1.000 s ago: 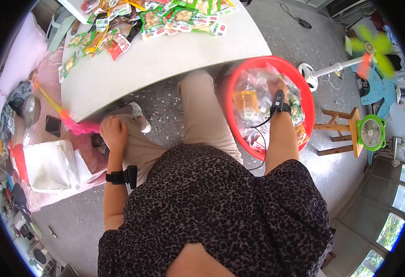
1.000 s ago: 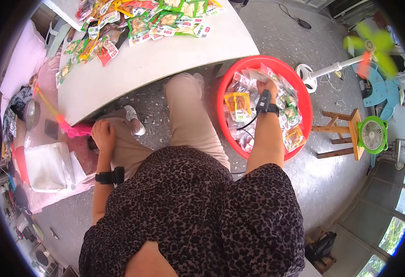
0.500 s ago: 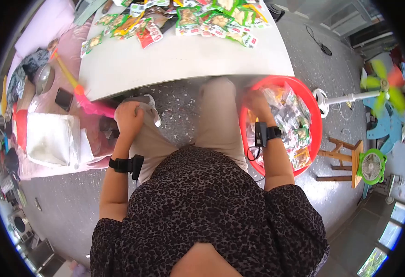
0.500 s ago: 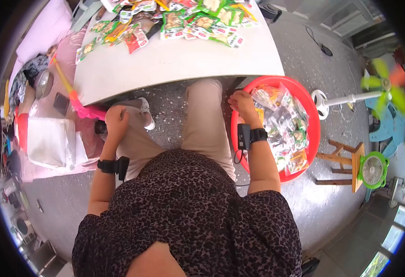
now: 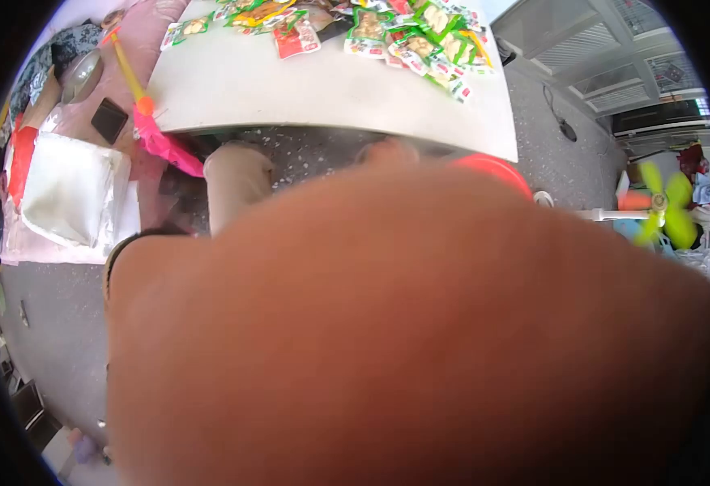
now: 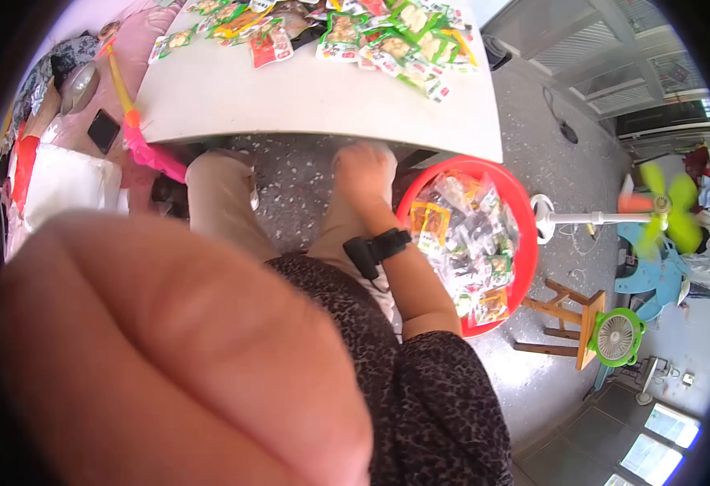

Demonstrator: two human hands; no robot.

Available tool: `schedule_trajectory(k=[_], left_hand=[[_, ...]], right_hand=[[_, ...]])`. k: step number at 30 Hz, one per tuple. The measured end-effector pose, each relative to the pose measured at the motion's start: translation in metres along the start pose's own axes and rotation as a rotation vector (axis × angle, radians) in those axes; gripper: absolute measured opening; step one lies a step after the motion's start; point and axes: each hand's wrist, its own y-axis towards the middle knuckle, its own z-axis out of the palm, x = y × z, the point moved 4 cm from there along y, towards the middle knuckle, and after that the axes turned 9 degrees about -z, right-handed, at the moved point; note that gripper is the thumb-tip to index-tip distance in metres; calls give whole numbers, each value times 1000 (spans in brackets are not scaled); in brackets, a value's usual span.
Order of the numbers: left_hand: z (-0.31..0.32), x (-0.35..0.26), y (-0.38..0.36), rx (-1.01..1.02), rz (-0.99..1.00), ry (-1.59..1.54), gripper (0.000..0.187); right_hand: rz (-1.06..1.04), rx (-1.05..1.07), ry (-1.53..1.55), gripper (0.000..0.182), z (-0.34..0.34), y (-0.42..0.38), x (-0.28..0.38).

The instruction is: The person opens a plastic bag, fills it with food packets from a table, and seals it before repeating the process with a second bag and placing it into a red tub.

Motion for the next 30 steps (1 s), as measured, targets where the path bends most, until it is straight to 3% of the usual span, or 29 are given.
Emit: schedule_trajectory(k=[2,8,30], left_hand=[[2,-3,3,41,8,36,16],[8,0,3,103,2,118,17],[33,12,-11,189,4,237,20]], right_hand=[[11,93,-25,6,5,11,-10],[-52,-232,-1,4,-2,3,-11],[23,-199,65,7,16,-2,-18]])
